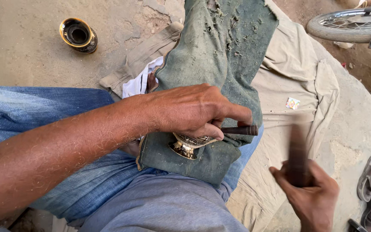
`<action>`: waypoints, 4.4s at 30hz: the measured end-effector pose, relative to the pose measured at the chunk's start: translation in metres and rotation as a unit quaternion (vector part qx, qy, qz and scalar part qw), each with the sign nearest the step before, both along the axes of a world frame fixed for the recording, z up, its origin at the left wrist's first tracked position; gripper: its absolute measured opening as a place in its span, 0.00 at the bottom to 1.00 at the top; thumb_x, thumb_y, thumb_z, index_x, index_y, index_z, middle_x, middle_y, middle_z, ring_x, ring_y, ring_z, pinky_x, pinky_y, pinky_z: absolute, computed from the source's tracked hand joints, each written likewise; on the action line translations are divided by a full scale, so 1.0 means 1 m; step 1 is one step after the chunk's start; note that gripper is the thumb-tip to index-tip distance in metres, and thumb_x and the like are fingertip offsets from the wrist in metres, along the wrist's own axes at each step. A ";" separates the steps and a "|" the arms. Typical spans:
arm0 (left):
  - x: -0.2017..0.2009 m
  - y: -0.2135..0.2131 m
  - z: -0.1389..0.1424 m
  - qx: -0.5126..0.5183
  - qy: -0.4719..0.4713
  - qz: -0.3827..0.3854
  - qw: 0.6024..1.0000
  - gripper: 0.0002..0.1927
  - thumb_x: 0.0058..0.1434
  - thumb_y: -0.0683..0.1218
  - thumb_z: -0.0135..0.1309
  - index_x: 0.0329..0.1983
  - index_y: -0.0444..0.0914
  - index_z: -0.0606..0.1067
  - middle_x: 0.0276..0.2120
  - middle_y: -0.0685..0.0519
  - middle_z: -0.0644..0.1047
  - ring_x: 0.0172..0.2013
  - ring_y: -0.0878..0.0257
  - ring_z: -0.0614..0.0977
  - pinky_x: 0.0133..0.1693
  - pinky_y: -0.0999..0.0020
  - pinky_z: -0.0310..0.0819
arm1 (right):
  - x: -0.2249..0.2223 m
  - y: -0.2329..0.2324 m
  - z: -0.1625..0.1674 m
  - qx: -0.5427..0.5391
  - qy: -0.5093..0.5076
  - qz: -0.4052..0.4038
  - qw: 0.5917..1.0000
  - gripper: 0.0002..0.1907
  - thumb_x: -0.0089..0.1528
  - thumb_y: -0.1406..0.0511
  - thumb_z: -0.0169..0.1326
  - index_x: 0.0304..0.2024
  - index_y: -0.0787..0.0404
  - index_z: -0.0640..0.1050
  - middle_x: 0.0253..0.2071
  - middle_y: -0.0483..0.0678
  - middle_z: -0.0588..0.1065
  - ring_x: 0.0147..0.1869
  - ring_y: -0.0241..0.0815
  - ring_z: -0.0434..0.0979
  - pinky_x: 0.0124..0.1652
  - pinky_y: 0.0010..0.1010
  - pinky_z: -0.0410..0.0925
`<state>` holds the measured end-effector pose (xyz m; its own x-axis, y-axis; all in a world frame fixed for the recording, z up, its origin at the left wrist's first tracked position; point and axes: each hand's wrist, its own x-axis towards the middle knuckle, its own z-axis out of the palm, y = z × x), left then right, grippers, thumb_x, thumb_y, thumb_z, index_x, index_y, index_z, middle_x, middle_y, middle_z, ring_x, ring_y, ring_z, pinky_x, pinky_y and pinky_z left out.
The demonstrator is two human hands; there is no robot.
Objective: The person sits cross-legged and uses a metal chisel and wooden mallet to engrave a pattern into a small brass vessel. They repeatedly strike the chisel to create indentations on the vessel's surface.
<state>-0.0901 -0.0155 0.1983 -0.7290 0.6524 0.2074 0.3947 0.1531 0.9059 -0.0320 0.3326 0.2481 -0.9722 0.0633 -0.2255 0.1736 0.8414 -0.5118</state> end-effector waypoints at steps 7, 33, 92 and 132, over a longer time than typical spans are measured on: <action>0.005 -0.003 -0.006 0.019 0.025 0.019 0.999 0.29 0.53 0.46 0.67 0.58 0.44 0.70 0.24 0.54 0.79 0.25 0.57 0.81 0.29 0.56 0.70 | 0.000 0.000 0.004 0.177 -0.021 0.107 0.978 0.16 0.50 0.74 0.76 0.35 0.73 0.82 0.22 0.58 0.75 0.25 0.51 0.76 0.29 0.40 0.71; 0.109 0.048 -0.004 -0.023 0.041 0.020 0.999 0.14 0.64 0.40 0.58 0.53 0.45 0.75 0.32 0.51 0.72 0.33 0.56 0.82 0.30 0.60 0.76 | 0.051 0.029 -0.196 -0.314 -0.181 -0.279 0.889 0.08 0.58 0.67 0.62 0.36 0.64 0.76 0.22 0.48 0.74 0.20 0.39 0.74 0.22 0.28 0.68; 0.025 0.003 0.017 -0.146 -0.092 0.247 0.954 0.21 0.56 0.44 0.67 0.53 0.43 0.77 0.24 0.53 0.80 0.27 0.64 0.84 0.28 0.66 0.79 | -0.103 -0.027 -0.017 -0.072 -0.089 0.109 0.987 0.25 0.57 0.70 0.64 0.57 0.57 0.75 0.36 0.45 0.80 0.37 0.37 0.82 0.36 0.34 0.75; 0.028 -0.006 0.008 -0.114 -0.143 0.226 0.957 0.24 0.60 0.45 0.65 0.59 0.43 0.74 0.26 0.54 0.80 0.26 0.67 0.82 0.27 0.68 0.79 | -0.099 -0.017 -0.012 -0.018 -0.047 0.167 0.985 0.23 0.56 0.74 0.65 0.53 0.64 0.76 0.33 0.51 0.79 0.31 0.43 0.80 0.30 0.33 0.74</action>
